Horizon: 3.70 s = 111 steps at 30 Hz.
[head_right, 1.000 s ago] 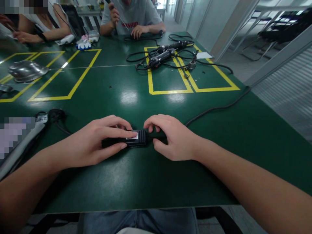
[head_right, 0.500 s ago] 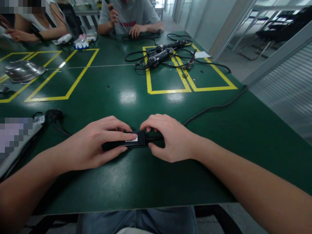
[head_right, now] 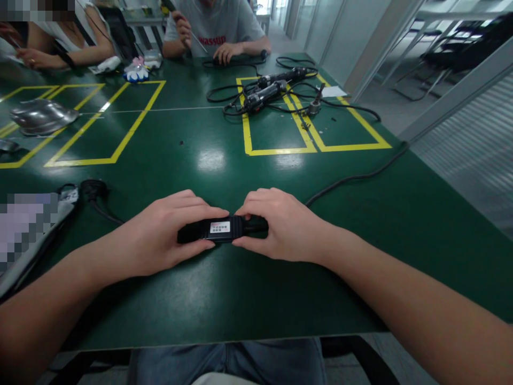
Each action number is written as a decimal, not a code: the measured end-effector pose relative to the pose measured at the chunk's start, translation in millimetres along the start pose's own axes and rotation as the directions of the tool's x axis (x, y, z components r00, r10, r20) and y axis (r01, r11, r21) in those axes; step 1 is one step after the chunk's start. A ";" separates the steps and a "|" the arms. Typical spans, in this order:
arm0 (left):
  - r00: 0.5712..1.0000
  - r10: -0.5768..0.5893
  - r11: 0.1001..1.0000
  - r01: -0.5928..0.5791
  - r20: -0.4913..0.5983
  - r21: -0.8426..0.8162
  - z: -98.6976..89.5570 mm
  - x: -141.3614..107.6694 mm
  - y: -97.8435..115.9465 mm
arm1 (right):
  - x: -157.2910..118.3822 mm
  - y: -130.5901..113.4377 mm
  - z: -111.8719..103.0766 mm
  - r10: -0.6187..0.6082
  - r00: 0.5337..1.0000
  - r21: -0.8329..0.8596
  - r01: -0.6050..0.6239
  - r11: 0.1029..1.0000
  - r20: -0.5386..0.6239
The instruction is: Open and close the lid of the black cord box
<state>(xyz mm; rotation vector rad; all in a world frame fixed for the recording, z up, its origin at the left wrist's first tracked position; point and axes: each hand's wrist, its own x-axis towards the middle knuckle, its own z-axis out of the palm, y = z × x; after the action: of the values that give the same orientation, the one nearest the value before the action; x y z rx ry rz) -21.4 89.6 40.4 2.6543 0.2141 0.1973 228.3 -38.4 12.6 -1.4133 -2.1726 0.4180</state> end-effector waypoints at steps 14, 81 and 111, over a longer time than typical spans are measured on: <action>1.000 0.000 1.000 0.000 -0.005 -0.025 0.9 0.8 -0.7 | -0.6 -0.5 2.2 0.013 1.000 -0.001 -0.013 1.000 -0.003; 0.999 -0.003 1.000 0.003 0.032 -0.009 0.7 -1.3 -0.7 | -3.4 -2.3 3.8 0.005 1.000 -0.031 -0.006 1.000 -0.006; 0.939 -0.306 0.944 0.321 -0.157 0.081 7.5 6.4 -26.1 | -7.0 3.7 7.5 0.006 0.998 -0.027 -0.007 1.000 -0.059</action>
<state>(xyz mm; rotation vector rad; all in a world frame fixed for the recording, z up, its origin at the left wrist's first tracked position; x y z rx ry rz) -16.9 110.4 22.3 2.6637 0.7078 0.2763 229.1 -43.2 2.8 -1.4297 -2.1348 0.3464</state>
